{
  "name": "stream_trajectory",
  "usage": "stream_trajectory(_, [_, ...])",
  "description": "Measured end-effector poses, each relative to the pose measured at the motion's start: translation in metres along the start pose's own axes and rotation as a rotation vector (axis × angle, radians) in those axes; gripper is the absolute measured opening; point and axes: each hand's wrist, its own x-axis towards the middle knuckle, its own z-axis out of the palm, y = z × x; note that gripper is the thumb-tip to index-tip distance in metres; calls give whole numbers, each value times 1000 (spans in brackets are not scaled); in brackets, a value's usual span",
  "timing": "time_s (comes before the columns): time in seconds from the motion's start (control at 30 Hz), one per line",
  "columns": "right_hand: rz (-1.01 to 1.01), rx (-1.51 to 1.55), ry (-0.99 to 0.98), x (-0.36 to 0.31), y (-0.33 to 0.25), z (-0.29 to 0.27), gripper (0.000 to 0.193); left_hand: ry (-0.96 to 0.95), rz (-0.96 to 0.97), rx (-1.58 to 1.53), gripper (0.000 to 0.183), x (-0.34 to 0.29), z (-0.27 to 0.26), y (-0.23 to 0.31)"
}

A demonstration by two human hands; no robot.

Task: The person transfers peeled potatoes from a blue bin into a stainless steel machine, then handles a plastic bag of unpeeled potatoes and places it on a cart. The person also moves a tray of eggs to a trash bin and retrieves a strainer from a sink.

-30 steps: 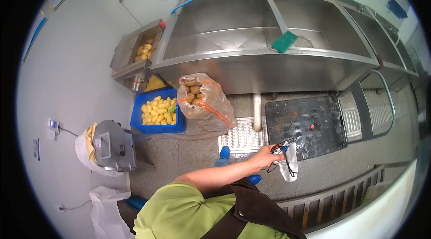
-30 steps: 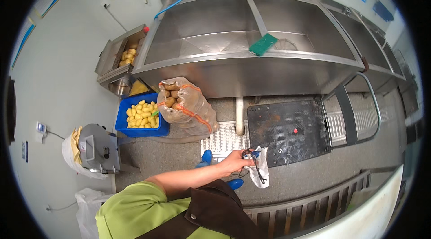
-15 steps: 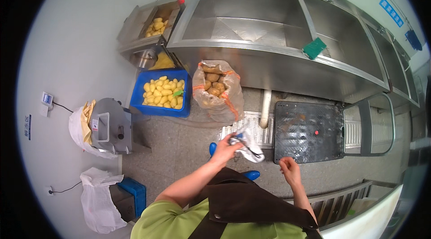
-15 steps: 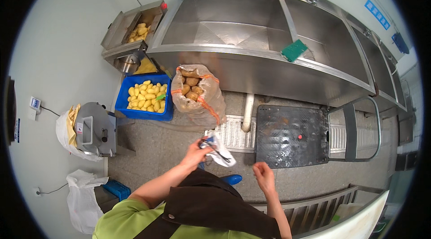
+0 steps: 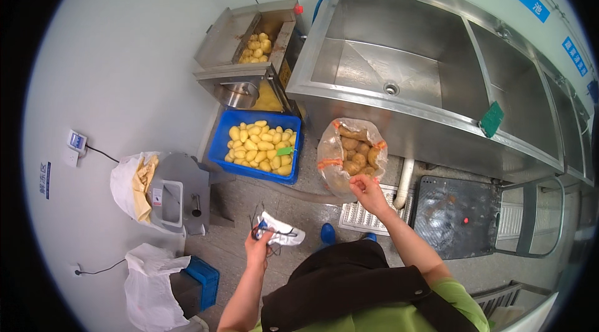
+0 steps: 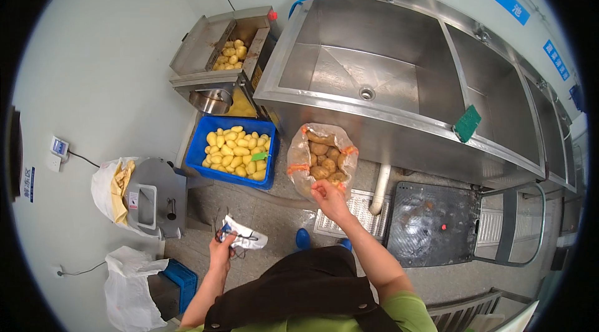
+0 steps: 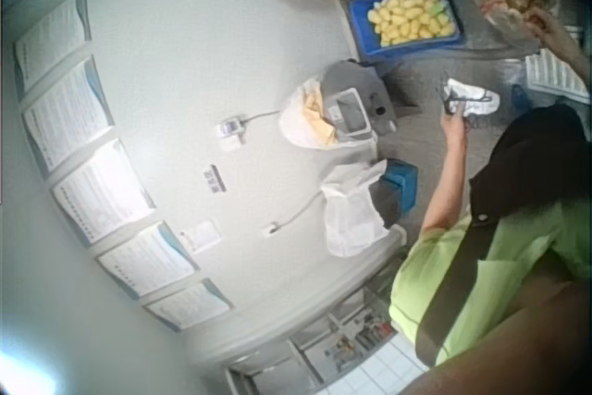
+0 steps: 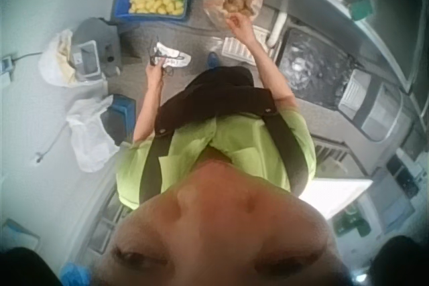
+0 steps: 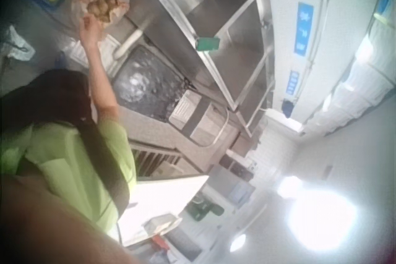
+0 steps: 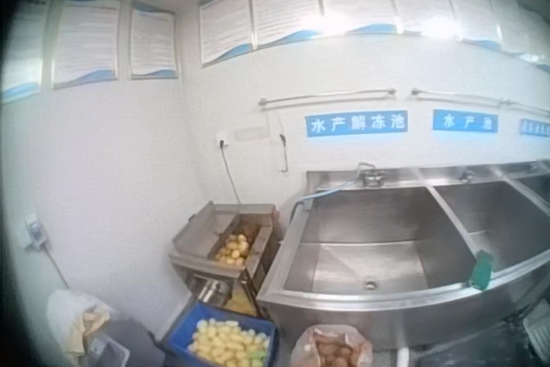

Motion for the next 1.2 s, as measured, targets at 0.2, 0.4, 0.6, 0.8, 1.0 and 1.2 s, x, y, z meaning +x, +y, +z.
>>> stream_trajectory(0.2, [236, 69, 118, 100, 108, 12, 25, 137, -86, -65, 31, -5, -3, -22])
stream_trajectory(0.4, [634, -259, 246, 176, 185, 2, 51, 199, -91, -22, 39, -11, 49, -19])
stream_trajectory(0.6, [356, -537, 217, 189, 170, -19, 58, 295, -102, -92, 42, -24, 72, -23])
stream_trajectory(0.8, [226, -157, -15, 210, 164, -36, 64, 382, -115, -111, 42, -28, 75, -33])
stream_trajectory(1.0, [54, -555, -31, 217, 186, -34, 83, 389, -96, -127, 41, -32, 87, -25])
stream_trajectory(1.2, [185, -421, -124, 221, 117, -48, 84, 428, -94, -105, 45, -36, 92, -16])
